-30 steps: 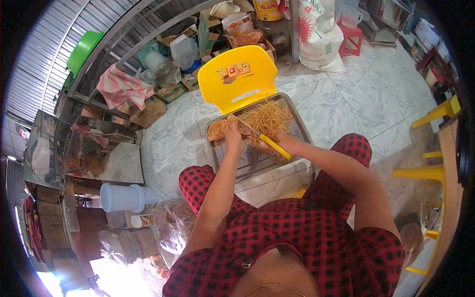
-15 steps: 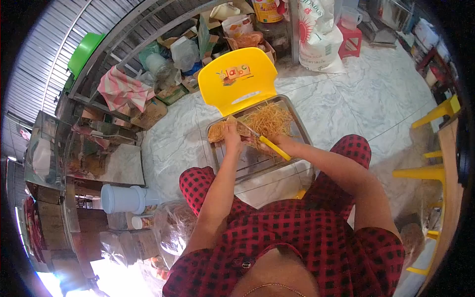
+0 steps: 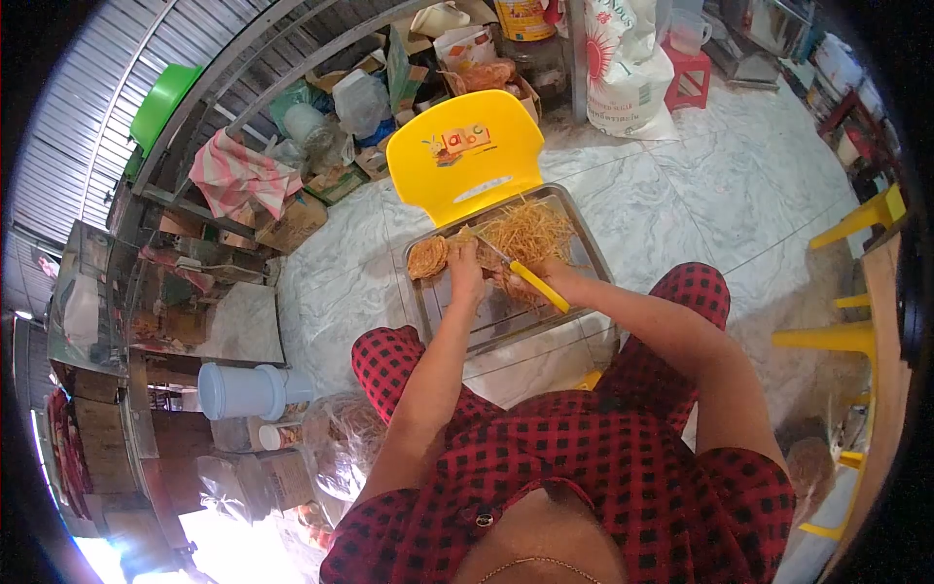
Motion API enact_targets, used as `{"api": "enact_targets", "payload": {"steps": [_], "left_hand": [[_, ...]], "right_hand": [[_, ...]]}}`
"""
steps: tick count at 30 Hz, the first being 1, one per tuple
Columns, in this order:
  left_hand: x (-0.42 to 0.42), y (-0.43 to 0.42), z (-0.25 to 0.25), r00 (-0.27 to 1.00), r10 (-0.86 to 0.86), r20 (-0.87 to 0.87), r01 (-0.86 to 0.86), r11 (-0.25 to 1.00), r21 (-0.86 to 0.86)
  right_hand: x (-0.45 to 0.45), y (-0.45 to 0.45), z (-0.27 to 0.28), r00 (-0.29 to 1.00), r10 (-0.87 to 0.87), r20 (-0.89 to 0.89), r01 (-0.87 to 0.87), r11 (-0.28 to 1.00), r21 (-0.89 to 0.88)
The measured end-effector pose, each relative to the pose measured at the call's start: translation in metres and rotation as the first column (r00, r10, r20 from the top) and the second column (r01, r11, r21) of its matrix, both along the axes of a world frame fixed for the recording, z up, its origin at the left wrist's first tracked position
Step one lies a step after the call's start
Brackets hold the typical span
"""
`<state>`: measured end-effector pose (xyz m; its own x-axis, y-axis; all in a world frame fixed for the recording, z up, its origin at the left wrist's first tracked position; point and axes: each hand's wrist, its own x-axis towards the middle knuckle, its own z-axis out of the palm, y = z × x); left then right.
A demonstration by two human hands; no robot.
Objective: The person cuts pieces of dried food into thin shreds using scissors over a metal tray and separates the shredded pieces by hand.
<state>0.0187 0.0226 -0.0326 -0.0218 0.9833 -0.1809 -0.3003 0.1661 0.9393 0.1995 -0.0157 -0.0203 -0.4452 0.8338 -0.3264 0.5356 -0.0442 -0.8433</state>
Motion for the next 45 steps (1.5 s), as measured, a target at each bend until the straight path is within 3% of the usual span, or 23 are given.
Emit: {"api": "enact_targets", "payload": {"steps": [1, 3, 13, 19, 23, 25, 28, 30, 34, 37, 38, 40, 41, 43, 45], "left_hand": [[0.0, -0.001, 0.002, 1.0, -0.014, -0.024, 0.014, 1.0, -0.012], [0.0, 0.0, 0.002, 1.0, -0.011, -0.007, 0.01, 1.0, -0.021], [0.011, -0.012, 0.011, 0.998, -0.05, 0.03, 0.052, 0.998, -0.047], [0.009, -0.016, 0.011, 0.988, -0.132, 0.077, 0.138, 0.988, -0.068], [0.01, -0.013, -0.002, 0.992, -0.088, 0.093, 0.094, 0.993, -0.067], [0.011, -0.011, -0.002, 0.999, -0.047, 0.009, 0.047, 0.999, -0.003], [0.011, -0.012, -0.002, 0.998, 0.01, 0.059, -0.005, 0.996, -0.084], [-0.002, -0.005, -0.028, 0.986, -0.041, 0.159, 0.054, 0.995, -0.079], [-0.007, -0.004, -0.034, 0.878, -0.137, 0.459, 0.217, 0.968, -0.126], [0.001, -0.014, -0.038, 0.854, -0.138, 0.502, 0.262, 0.947, -0.185], [0.005, -0.018, -0.04, 0.85, -0.135, 0.509, 0.252, 0.953, -0.167], [0.012, -0.025, -0.039, 0.861, 0.043, 0.507, 0.069, 0.977, -0.2], [0.011, -0.027, -0.036, 0.872, 0.105, 0.478, 0.035, 0.961, -0.274], [0.008, -0.024, -0.032, 0.892, 0.155, 0.424, -0.063, 0.973, -0.223], [-0.001, -0.024, -0.02, 0.906, 0.215, 0.364, -0.16, 0.971, -0.175]], "right_hand": [[0.0, -0.001, 0.003, 1.0, 0.002, 0.001, -0.002, 1.0, 0.0], [0.002, -0.006, 0.013, 0.987, -0.009, -0.157, 0.014, 0.999, 0.029], [0.0, -0.011, 0.042, 0.986, 0.008, -0.166, 0.0, 0.999, 0.048], [0.001, -0.013, 0.046, 0.979, -0.037, -0.199, 0.017, 0.995, -0.098], [-0.001, -0.012, 0.039, 0.981, -0.097, -0.171, 0.089, 0.995, -0.053], [0.0, -0.011, 0.039, 0.977, -0.113, -0.181, 0.106, 0.993, -0.047], [-0.001, 0.004, 0.009, 0.994, -0.095, -0.046, 0.094, 0.995, -0.03], [0.001, 0.015, -0.016, 0.971, -0.091, 0.22, 0.021, 0.954, 0.3], [0.005, 0.008, 0.012, 0.906, -0.121, 0.406, -0.025, 0.941, 0.338], [0.001, -0.004, 0.031, 0.82, -0.008, 0.572, -0.231, 0.911, 0.342], [-0.004, -0.009, 0.036, 0.796, 0.053, 0.603, -0.264, 0.927, 0.267], [-0.006, -0.008, 0.035, 0.759, 0.112, 0.641, -0.303, 0.933, 0.196], [-0.005, -0.001, 0.025, 0.794, 0.158, 0.587, -0.335, 0.92, 0.205], [-0.007, 0.007, 0.043, 0.815, 0.205, 0.542, -0.377, 0.898, 0.227], [-0.004, 0.017, 0.077, 0.949, 0.266, 0.171, -0.252, 0.963, -0.1]]}}
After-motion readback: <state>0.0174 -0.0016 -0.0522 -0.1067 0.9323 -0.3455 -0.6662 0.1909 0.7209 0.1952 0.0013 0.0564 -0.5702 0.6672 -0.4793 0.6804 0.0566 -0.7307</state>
